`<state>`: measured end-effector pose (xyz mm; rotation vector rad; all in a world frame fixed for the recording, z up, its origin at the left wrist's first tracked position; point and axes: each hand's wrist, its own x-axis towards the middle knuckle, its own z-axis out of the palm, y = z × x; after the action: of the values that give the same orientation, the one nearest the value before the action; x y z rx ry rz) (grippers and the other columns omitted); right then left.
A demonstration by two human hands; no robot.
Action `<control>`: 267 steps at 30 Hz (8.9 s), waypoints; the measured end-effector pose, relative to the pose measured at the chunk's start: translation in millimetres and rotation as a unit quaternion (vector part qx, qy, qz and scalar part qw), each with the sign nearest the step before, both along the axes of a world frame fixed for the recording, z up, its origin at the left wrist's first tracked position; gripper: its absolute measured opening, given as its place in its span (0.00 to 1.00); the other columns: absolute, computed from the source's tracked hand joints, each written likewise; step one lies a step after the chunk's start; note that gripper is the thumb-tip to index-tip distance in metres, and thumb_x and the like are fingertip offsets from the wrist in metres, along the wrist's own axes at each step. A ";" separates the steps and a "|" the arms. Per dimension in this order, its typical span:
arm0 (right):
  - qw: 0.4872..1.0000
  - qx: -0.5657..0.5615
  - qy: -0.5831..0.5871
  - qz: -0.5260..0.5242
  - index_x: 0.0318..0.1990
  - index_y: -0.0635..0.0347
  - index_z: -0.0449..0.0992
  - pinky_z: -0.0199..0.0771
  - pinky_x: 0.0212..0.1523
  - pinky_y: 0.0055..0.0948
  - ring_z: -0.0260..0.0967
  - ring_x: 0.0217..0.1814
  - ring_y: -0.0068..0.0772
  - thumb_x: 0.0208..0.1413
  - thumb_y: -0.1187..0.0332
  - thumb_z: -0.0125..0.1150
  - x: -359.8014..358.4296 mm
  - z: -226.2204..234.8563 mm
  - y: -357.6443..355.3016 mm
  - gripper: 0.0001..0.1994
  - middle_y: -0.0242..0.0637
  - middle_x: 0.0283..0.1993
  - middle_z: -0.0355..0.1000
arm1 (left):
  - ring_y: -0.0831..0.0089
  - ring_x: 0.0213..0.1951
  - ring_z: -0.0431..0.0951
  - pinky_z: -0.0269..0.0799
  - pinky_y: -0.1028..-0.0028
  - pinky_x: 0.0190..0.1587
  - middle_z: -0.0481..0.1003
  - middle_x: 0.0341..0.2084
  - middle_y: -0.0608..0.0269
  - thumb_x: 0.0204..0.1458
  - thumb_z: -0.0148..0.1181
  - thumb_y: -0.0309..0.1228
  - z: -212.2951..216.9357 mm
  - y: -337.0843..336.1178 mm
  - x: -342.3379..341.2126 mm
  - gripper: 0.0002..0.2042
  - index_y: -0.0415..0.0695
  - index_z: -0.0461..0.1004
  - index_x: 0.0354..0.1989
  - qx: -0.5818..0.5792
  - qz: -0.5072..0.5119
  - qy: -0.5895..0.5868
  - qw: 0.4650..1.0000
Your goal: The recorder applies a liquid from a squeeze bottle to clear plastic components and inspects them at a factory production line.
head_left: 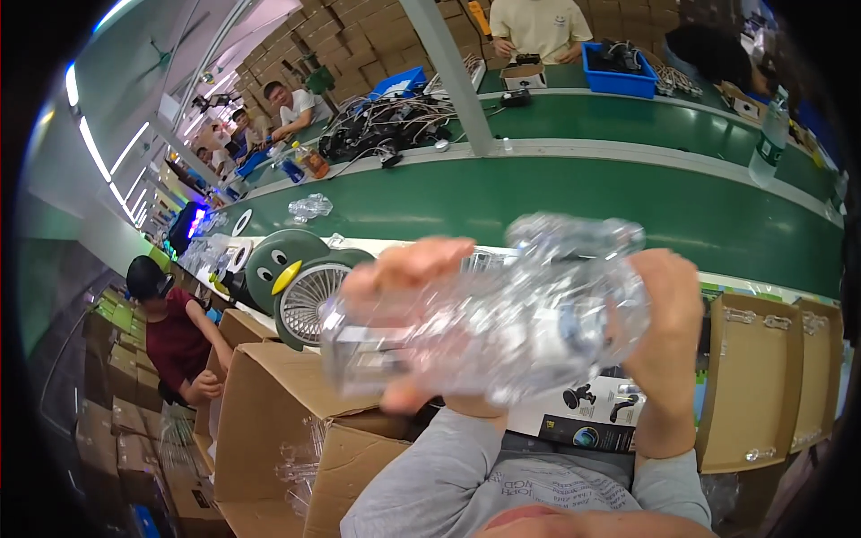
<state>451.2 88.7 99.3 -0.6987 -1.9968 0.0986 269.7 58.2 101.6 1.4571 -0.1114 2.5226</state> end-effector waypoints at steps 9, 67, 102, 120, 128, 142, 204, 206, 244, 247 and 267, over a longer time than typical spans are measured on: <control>0.981 -0.157 -0.025 -0.113 0.51 0.53 0.63 0.57 0.50 0.35 0.61 0.47 0.41 0.32 0.79 0.62 21.6 -0.6 25.7 0.31 0.39 0.42 0.66 | 0.70 0.43 0.71 0.71 0.72 0.42 0.70 0.40 0.55 0.48 0.59 0.37 -14.4 71.4 -9.0 0.25 0.35 0.61 0.50 -0.270 -0.095 0.005 0.958; 0.782 -0.383 0.489 -0.047 0.56 0.58 0.59 0.64 0.21 0.12 0.66 0.22 0.17 0.53 0.58 0.56 55.0 -203.6 193.1 0.26 0.34 0.31 0.70 | 0.69 0.28 0.72 0.68 0.74 0.34 0.71 0.36 0.46 0.49 0.45 0.24 3.1 40.7 -28.1 0.13 0.36 0.59 0.44 -0.204 0.290 -0.026 0.935; 0.877 -0.301 0.371 -0.047 0.56 0.59 0.60 0.69 0.44 0.25 0.65 0.48 0.30 0.51 0.77 0.50 53.7 -225.1 208.6 0.22 0.42 0.54 0.62 | 0.69 0.26 0.70 0.65 0.75 0.33 0.70 0.38 0.45 0.48 0.46 0.24 1.9 40.9 -13.0 0.13 0.37 0.60 0.44 -0.209 0.261 0.008 0.943; 0.989 -0.146 -0.011 -0.029 0.32 0.52 0.75 0.61 0.22 0.26 0.60 0.17 0.28 0.43 0.72 0.55 -20.7 -173.1 136.1 0.07 0.30 0.17 0.62 | 0.72 0.21 0.69 0.65 0.77 0.30 0.71 0.35 0.46 0.46 0.42 0.22 7.3 36.3 -16.3 0.13 0.37 0.61 0.43 -0.200 0.277 -0.013 0.940; 0.962 -0.200 -0.151 0.107 0.42 0.43 0.72 0.69 0.29 0.32 0.69 0.27 0.34 0.50 0.58 0.53 -67.7 -141.4 88.1 0.12 0.32 0.27 0.70 | 0.72 0.20 0.68 0.64 0.77 0.30 0.71 0.35 0.45 0.46 0.44 0.24 7.0 29.9 -24.5 0.14 0.37 0.60 0.43 -0.183 0.288 -0.025 0.940; 0.875 -0.309 -0.313 0.202 0.47 0.36 0.67 0.68 0.34 0.40 0.71 0.33 0.44 0.53 0.47 0.47 -77.5 -125.2 56.1 0.16 0.41 0.28 0.72 | 0.73 0.20 0.68 0.65 0.77 0.28 0.70 0.33 0.47 0.46 0.45 0.25 8.9 26.7 -18.9 0.13 0.38 0.62 0.41 -0.187 0.277 -0.035 0.942; 0.900 -0.301 -0.302 -0.094 0.45 0.65 0.63 0.71 0.36 0.36 0.70 0.39 0.43 0.37 0.61 0.66 -57.7 -163.2 96.2 0.28 0.45 0.37 0.70 | 0.76 0.31 0.71 0.67 0.79 0.35 0.71 0.28 0.59 0.52 0.51 0.27 3.7 44.2 -2.8 0.28 0.40 0.44 0.59 -0.377 0.197 0.141 0.894; 0.907 -0.304 -0.275 -0.094 0.42 0.65 0.65 0.71 0.36 0.37 0.71 0.38 0.43 0.39 0.60 0.65 -58.0 -162.2 94.7 0.25 0.46 0.35 0.70 | 0.76 0.31 0.71 0.66 0.78 0.35 0.71 0.29 0.58 0.52 0.51 0.27 3.4 43.9 -3.8 0.28 0.40 0.44 0.59 -0.378 0.201 0.142 0.892; 0.726 -0.243 0.608 0.211 0.48 0.58 0.63 0.67 0.20 0.13 0.71 0.34 0.27 0.48 0.68 0.56 47.3 -14.5 60.8 0.18 0.48 0.43 0.69 | 0.75 0.40 0.72 0.65 0.76 0.45 0.72 0.37 0.62 0.40 0.62 0.24 -46.3 115.0 13.5 0.21 0.39 0.68 0.45 -0.469 -0.091 0.407 0.778; 0.751 -0.210 0.595 0.194 0.48 0.60 0.63 0.73 0.29 0.20 0.71 0.36 0.31 0.47 0.70 0.56 37.9 -12.5 50.8 0.19 0.49 0.43 0.69 | 0.75 0.41 0.72 0.65 0.76 0.46 0.72 0.37 0.63 0.38 0.62 0.22 -42.8 112.0 21.6 0.18 0.40 0.68 0.41 -0.463 -0.053 0.412 0.783; 0.791 -0.202 0.551 0.173 0.47 0.63 0.64 0.76 0.35 0.27 0.71 0.36 0.31 0.47 0.69 0.57 36.2 -12.0 45.3 0.19 0.49 0.40 0.70 | 0.74 0.40 0.72 0.65 0.76 0.46 0.72 0.34 0.63 0.37 0.62 0.21 -40.1 108.2 29.4 0.18 0.40 0.66 0.39 -0.453 -0.034 0.414 0.789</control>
<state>487.4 134.0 87.4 -0.3510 -0.9121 0.9559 299.2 166.4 61.6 1.7928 1.0026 1.2550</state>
